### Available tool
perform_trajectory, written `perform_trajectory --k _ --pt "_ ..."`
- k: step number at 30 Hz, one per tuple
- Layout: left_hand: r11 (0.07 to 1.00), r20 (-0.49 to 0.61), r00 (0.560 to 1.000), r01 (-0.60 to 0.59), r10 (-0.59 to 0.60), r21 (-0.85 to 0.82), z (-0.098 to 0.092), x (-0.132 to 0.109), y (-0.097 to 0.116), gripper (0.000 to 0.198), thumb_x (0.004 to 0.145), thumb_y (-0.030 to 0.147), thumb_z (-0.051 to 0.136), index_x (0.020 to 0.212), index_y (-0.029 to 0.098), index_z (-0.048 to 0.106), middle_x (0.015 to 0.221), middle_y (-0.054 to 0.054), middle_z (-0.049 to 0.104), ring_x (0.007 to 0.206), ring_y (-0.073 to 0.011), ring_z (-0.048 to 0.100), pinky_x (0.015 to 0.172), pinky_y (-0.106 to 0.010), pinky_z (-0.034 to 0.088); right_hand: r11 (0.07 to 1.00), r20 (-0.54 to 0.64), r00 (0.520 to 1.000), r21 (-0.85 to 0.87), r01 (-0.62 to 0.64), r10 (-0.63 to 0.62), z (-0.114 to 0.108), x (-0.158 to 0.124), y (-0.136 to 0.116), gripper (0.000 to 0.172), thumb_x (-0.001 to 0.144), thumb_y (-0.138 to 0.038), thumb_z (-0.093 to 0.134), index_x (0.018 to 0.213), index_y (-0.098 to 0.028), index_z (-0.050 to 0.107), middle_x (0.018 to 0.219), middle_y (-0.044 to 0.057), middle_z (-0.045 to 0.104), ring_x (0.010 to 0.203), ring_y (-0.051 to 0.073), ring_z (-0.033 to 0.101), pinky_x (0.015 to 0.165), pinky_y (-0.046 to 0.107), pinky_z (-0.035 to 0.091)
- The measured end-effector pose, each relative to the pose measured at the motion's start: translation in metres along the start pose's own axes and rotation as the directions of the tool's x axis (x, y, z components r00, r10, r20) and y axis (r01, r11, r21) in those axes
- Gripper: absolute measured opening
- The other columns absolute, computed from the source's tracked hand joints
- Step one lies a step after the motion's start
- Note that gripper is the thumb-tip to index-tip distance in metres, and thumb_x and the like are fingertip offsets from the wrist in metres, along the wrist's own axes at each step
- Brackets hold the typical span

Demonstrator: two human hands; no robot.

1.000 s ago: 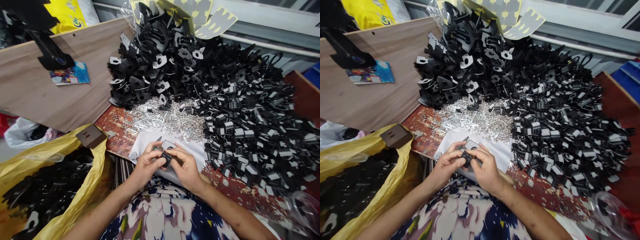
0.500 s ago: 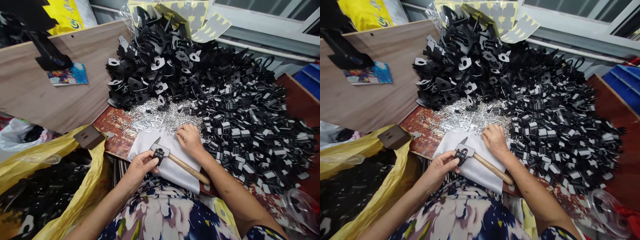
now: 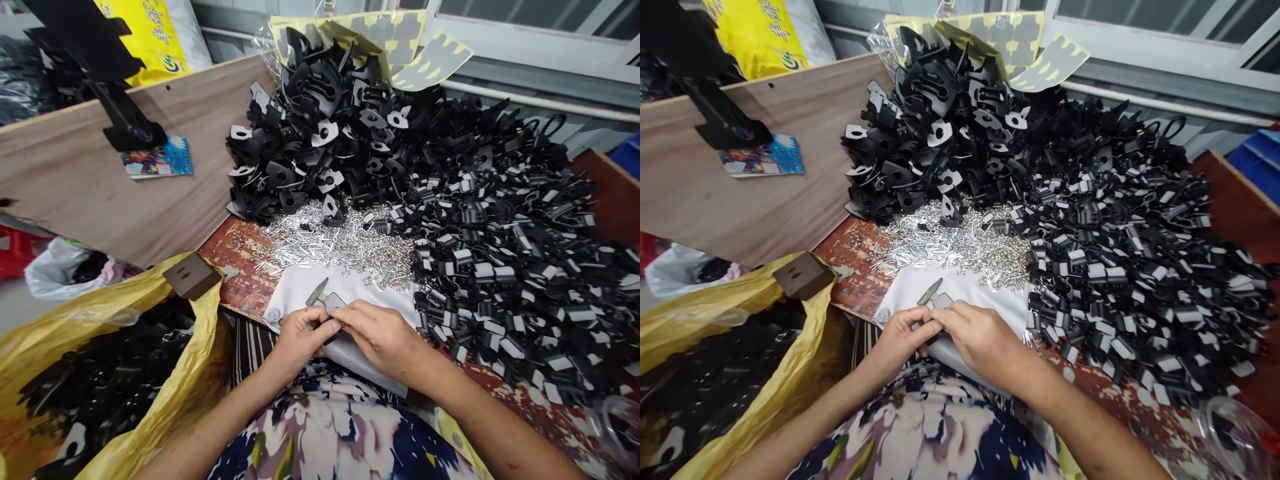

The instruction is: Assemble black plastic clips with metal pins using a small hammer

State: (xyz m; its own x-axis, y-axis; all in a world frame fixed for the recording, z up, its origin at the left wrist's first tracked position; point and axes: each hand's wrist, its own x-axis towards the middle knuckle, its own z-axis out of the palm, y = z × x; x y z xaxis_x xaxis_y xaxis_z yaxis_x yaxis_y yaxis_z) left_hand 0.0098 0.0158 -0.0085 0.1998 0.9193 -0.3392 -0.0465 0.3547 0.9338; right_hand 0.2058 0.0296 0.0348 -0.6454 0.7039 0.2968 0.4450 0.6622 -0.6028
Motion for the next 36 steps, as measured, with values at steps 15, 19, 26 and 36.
perform_trajectory --k 15,19,26,36 --pt "0.997 -0.116 0.990 -0.074 0.076 0.021 -0.022 -0.012 0.005 0.039 0.079 0.048 0.077 0.061 0.018 0.058 0.064 0.003 0.044 0.054 -0.0114 0.040 0.044 -0.021 0.037 0.970 -0.164 0.956 0.058 -0.235 0.242 0.014 0.034 0.048 0.023 0.098 -0.016 0.057 0.107 -0.026 0.076 0.099 0.001 0.079 0.089 0.017 0.073 0.080 0.033 0.058" --pt "0.990 -0.104 0.994 -0.037 0.023 -0.139 -0.028 -0.014 0.000 0.036 0.075 0.047 0.079 0.064 0.018 0.060 0.064 0.003 0.044 0.055 -0.0108 0.038 0.043 -0.020 0.040 0.874 0.123 0.988 -0.485 -0.020 0.091 0.015 0.094 0.079 0.020 0.096 -0.012 0.060 0.086 -0.020 0.075 0.092 0.007 0.074 0.093 0.022 0.059 0.081 0.034 0.043" --pt "0.905 -0.154 0.986 -0.003 -0.069 -0.425 -0.037 -0.018 0.010 0.031 0.070 0.039 0.085 0.069 0.016 0.063 0.066 0.003 0.051 0.052 -0.0077 0.039 0.041 -0.017 0.041 0.862 0.237 0.971 -0.487 0.139 -0.022 0.028 0.132 0.088 0.024 0.096 -0.010 0.059 0.077 -0.017 0.071 0.091 0.009 0.069 0.093 0.022 0.052 0.084 0.038 0.034" --pt "0.752 -0.187 0.977 -0.048 -0.100 -0.657 -0.037 -0.008 0.013 0.038 0.072 0.051 0.084 0.075 0.015 0.070 0.074 -0.003 0.065 0.057 -0.0122 0.053 0.036 -0.019 0.041 0.997 -0.133 0.990 0.057 0.057 -0.049 -0.001 0.066 0.013 0.031 0.098 -0.006 0.051 0.112 -0.020 0.075 0.091 0.004 0.071 0.083 0.016 0.062 0.073 0.030 0.050"
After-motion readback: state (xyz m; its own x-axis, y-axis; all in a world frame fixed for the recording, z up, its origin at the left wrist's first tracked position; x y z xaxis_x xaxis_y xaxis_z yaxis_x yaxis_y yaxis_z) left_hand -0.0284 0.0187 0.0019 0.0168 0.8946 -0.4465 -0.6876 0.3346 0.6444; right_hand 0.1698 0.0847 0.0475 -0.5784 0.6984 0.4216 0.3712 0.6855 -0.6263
